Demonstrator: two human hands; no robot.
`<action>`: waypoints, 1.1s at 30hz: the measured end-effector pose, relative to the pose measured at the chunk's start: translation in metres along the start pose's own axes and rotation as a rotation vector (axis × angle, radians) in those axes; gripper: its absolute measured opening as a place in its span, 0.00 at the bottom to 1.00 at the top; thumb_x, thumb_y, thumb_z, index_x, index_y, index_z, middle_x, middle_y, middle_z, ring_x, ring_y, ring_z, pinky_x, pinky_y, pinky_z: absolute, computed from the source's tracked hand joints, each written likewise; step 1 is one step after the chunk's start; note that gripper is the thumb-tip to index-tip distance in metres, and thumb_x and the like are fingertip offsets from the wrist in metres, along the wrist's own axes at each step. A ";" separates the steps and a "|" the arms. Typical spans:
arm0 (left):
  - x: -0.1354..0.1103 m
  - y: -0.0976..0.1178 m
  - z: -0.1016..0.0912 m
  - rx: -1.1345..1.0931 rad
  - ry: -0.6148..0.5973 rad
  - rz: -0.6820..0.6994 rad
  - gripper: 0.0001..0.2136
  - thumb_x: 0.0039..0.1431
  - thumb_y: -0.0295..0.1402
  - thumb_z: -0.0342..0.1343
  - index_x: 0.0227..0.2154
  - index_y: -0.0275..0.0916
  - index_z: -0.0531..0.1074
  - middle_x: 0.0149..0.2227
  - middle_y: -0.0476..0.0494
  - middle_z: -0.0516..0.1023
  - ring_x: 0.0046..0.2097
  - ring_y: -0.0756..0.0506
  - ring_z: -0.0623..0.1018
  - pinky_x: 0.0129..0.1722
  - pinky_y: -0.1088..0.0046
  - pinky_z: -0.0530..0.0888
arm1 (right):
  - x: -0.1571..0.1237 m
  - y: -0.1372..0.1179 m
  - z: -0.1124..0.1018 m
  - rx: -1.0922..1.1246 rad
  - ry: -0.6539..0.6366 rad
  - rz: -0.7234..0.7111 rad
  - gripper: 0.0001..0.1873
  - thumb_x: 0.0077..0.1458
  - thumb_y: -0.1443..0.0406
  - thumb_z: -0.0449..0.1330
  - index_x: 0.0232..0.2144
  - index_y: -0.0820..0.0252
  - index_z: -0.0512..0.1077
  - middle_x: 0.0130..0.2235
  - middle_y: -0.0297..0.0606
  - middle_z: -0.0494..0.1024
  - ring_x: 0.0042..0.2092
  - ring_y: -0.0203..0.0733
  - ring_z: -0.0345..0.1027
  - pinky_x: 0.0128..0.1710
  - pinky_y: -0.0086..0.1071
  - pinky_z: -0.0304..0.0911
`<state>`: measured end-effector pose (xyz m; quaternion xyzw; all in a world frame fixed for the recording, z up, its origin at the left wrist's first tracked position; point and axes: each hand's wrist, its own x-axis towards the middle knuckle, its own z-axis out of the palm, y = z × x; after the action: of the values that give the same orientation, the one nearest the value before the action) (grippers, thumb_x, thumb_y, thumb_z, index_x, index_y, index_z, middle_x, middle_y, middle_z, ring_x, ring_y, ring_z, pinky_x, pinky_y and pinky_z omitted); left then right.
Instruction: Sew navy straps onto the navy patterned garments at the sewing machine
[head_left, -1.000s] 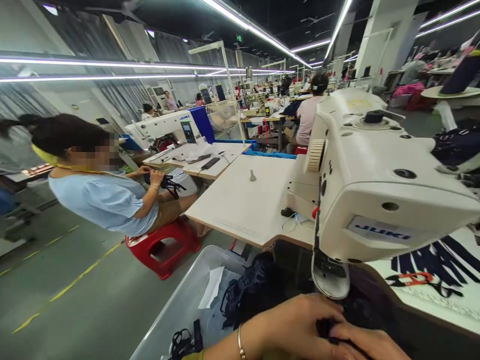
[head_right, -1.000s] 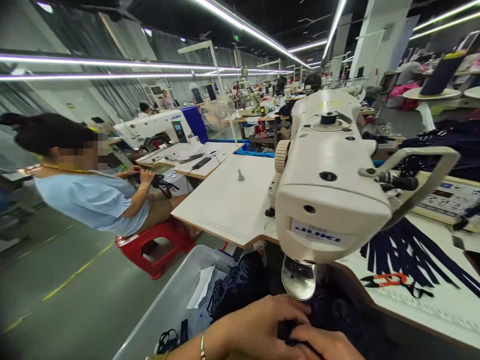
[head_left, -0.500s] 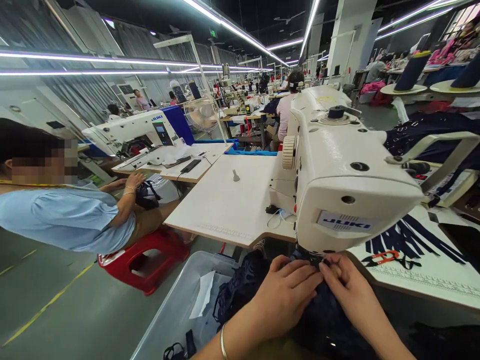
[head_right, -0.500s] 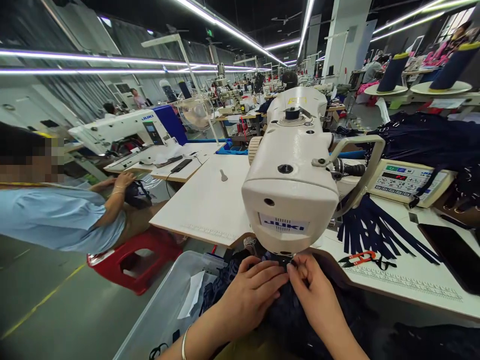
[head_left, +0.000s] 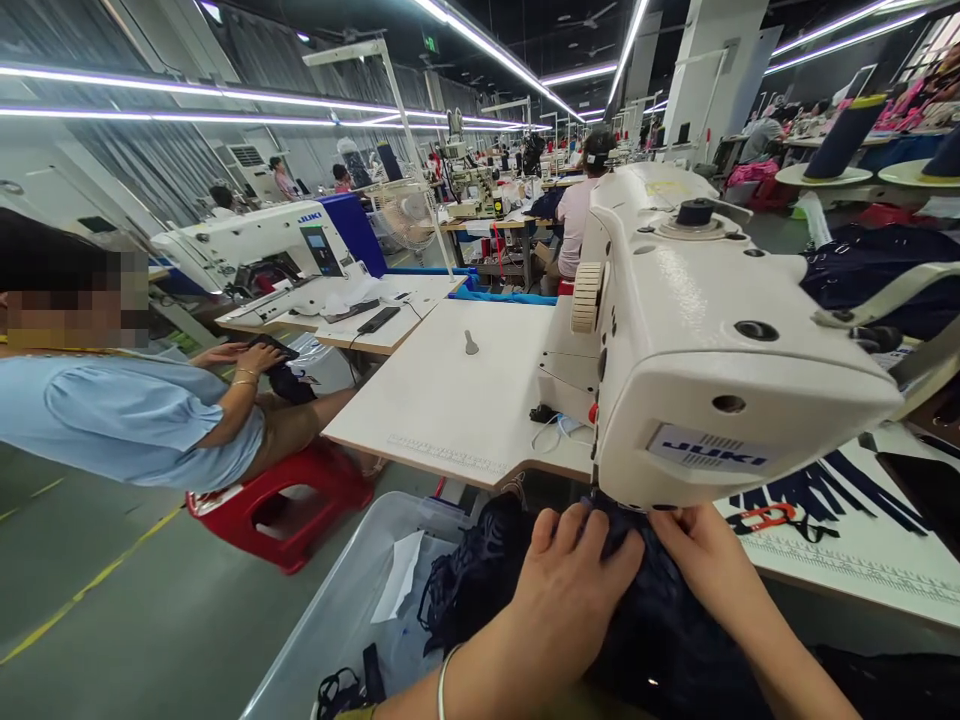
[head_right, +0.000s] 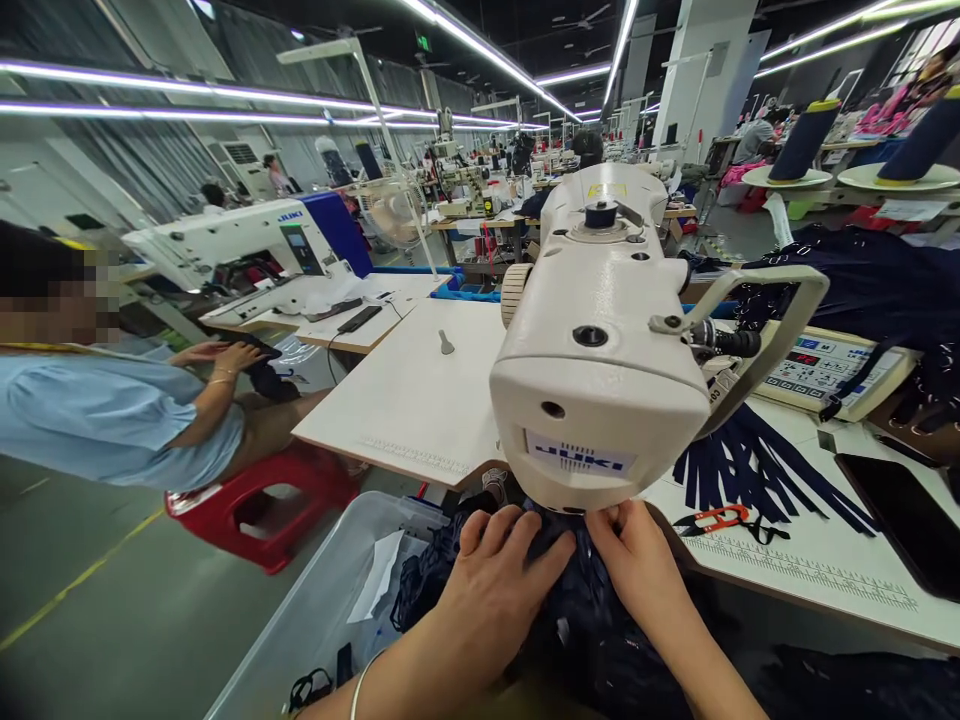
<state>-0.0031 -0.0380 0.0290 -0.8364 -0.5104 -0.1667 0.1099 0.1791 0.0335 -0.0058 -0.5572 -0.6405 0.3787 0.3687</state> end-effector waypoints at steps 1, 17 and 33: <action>0.001 0.001 0.000 0.007 0.008 -0.011 0.18 0.62 0.30 0.51 0.54 0.47 0.67 0.47 0.44 0.72 0.50 0.41 0.68 0.50 0.63 0.60 | 0.002 0.000 -0.001 -0.052 0.008 -0.009 0.11 0.57 0.55 0.53 0.31 0.56 0.67 0.28 0.35 0.76 0.36 0.45 0.72 0.33 0.32 0.64; 0.008 0.001 0.001 -0.002 0.015 -0.011 0.13 0.65 0.31 0.51 0.51 0.46 0.68 0.43 0.46 0.72 0.48 0.42 0.68 0.48 0.63 0.58 | 0.013 -0.012 -0.003 -0.296 0.011 0.052 0.19 0.50 0.51 0.49 0.27 0.56 0.72 0.32 0.49 0.82 0.45 0.64 0.75 0.34 0.40 0.66; 0.016 0.023 0.009 0.227 0.133 -0.072 0.13 0.59 0.26 0.52 0.47 0.36 0.72 0.27 0.49 0.71 0.37 0.44 0.70 0.50 0.66 0.59 | 0.020 0.009 -0.002 -0.231 0.000 -0.127 0.23 0.54 0.56 0.50 0.42 0.62 0.78 0.49 0.51 0.78 0.58 0.62 0.65 0.57 0.50 0.58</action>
<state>0.0252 -0.0324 0.0268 -0.7868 -0.5474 -0.1667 0.2313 0.1828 0.0547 -0.0122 -0.5543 -0.7139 0.2782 0.3252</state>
